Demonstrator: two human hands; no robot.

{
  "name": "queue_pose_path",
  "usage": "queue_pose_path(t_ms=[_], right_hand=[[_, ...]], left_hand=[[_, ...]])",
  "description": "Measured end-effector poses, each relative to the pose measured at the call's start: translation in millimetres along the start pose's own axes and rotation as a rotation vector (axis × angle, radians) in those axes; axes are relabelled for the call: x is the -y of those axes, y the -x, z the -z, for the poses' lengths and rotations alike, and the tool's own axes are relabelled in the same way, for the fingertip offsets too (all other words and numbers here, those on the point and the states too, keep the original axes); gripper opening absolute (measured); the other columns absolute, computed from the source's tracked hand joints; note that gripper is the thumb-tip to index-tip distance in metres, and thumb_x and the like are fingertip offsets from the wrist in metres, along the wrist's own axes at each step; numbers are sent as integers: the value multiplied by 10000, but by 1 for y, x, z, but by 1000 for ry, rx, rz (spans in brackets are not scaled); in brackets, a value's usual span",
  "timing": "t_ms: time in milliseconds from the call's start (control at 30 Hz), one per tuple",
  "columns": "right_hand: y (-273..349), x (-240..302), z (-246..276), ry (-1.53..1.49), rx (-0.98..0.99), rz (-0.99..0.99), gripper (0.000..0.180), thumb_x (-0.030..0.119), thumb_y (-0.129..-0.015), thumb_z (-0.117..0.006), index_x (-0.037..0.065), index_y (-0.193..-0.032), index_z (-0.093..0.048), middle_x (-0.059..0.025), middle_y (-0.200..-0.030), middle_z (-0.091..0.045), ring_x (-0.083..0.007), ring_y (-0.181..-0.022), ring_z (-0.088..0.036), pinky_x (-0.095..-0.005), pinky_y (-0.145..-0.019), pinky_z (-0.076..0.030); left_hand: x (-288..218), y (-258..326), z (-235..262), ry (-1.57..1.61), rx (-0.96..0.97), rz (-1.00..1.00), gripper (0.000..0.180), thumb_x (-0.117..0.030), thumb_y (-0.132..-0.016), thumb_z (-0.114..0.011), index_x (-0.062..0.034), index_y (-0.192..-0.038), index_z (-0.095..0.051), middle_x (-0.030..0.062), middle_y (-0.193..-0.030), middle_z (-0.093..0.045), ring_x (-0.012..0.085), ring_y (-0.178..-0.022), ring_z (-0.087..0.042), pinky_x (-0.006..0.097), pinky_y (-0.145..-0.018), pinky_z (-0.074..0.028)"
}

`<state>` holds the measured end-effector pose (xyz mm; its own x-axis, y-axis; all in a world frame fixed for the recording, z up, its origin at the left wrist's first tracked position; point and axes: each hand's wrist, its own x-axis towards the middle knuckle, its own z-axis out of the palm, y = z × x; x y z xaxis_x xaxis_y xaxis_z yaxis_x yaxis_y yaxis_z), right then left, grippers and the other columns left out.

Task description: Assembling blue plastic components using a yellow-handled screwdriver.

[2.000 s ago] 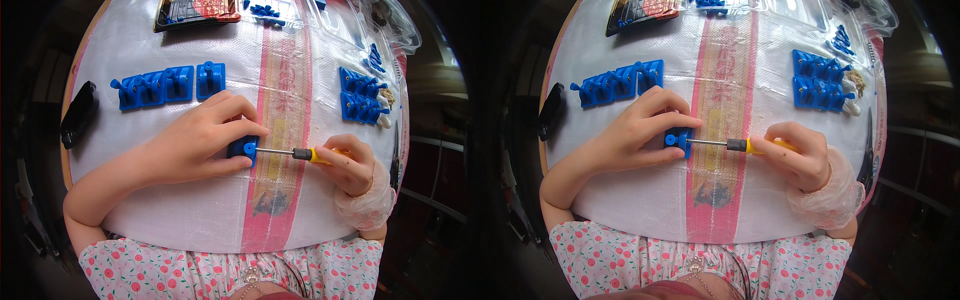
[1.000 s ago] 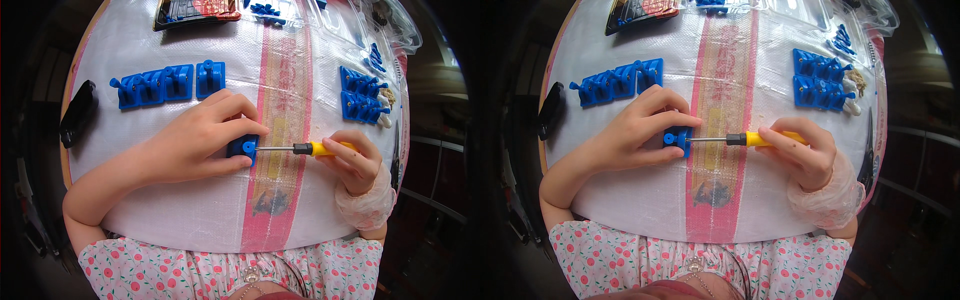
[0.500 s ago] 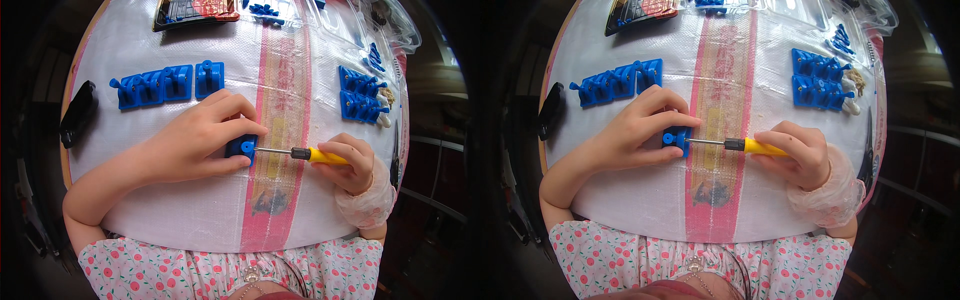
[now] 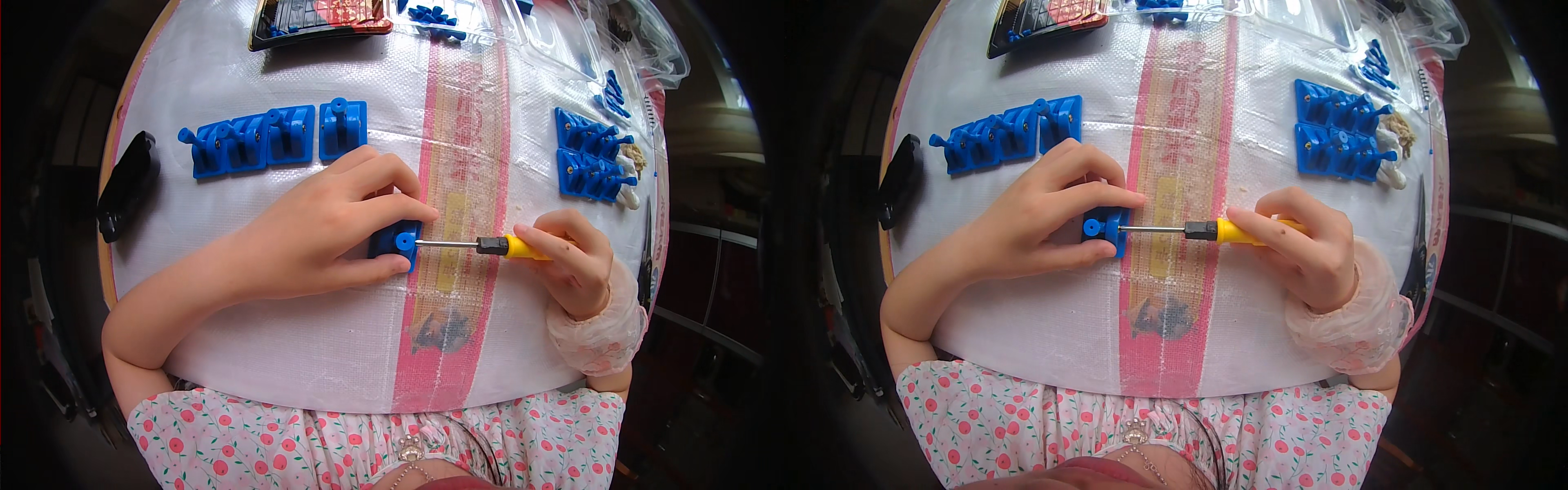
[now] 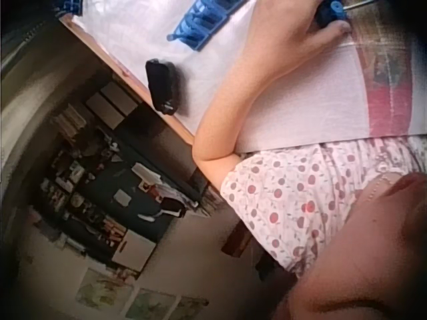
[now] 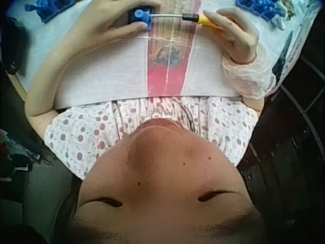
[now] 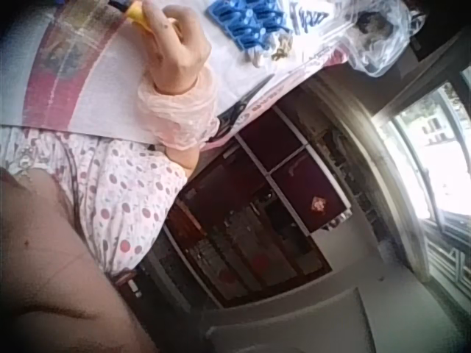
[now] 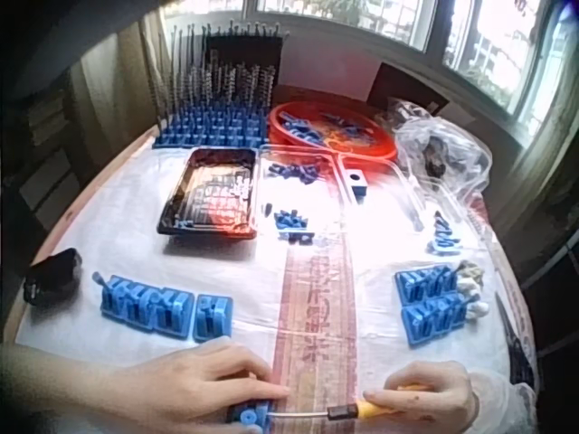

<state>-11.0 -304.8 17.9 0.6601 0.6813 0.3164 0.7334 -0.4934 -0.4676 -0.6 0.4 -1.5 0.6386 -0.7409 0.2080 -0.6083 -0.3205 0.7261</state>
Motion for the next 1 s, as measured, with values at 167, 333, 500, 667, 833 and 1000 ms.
queue_pose_path(t_ms=[167, 333, 500, 667, 833, 1000], right_hand=[[0, -3, -1, -98, 24, 11, 379, 53, -694, -793, -3, -1053, -684, -127, -806, -644, -207, -598, -620, -286, -510, -472], [-4, 0, 5, -128, 93, 16, 386, 84, -704, -797, -31, -1049, -666, -131, -794, -639, -204, -585, -613, -277, -495, -452], [-3, -3, 3, -131, 64, 39, 348, 58, -731, -774, -26, -1052, -668, -125, -787, -633, -192, -573, -600, -269, -489, -438], [-1, -6, 3, -171, 56, 11, 328, 45, -759, -760, -18, -1070, -674, -114, -814, -640, -158, -580, -593, -245, -484, -429], [0, -7, 4, -201, 66, -12, 327, 47, -769, -761, -15, -1080, -677, -112, -833, -643, -139, -586, -589, -227, -486, -428], [0, -8, 5, -232, 71, -22, 334, 39, -767, -764, -11, -1085, -678, -114, -840, -642, -154, -612, -608, -225, -511, -451]], left_hand=[[1, 0, 0, -2, 2, 1, 452, -165, -754, -746, -90, -1183, -628, 76, -1089, -533, 239, -1021, -507, 352, -896, -415], [1, 1, 0, -8, -1, -7, 453, -164, -751, -739, -85, -1183, -626, 78, -1090, -534, 242, -1017, -508, 352, -893, -415], [0, 0, 0, -8, 0, -9, 458, -152, -748, -737, -82, -1186, -624, 81, -1091, -531, 243, -1018, -507, 352, -894, -415], [1, 0, 0, -11, 3, -11, 456, -148, -750, -734, -82, -1187, -624, 82, -1093, -528, 243, -1021, -504, 351, -896, -414], [0, 0, 0, -1, 6, -6, 452, -142, -754, -731, -80, -1188, -623, 82, -1092, -526, 243, -1020, -503, 350, -897, -414], [0, 0, 0, -7, 4, -12, 453, -130, -755, -728, -78, -1192, -621, 84, -1096, -524, 244, -1021, -501, 347, -895, -415]])
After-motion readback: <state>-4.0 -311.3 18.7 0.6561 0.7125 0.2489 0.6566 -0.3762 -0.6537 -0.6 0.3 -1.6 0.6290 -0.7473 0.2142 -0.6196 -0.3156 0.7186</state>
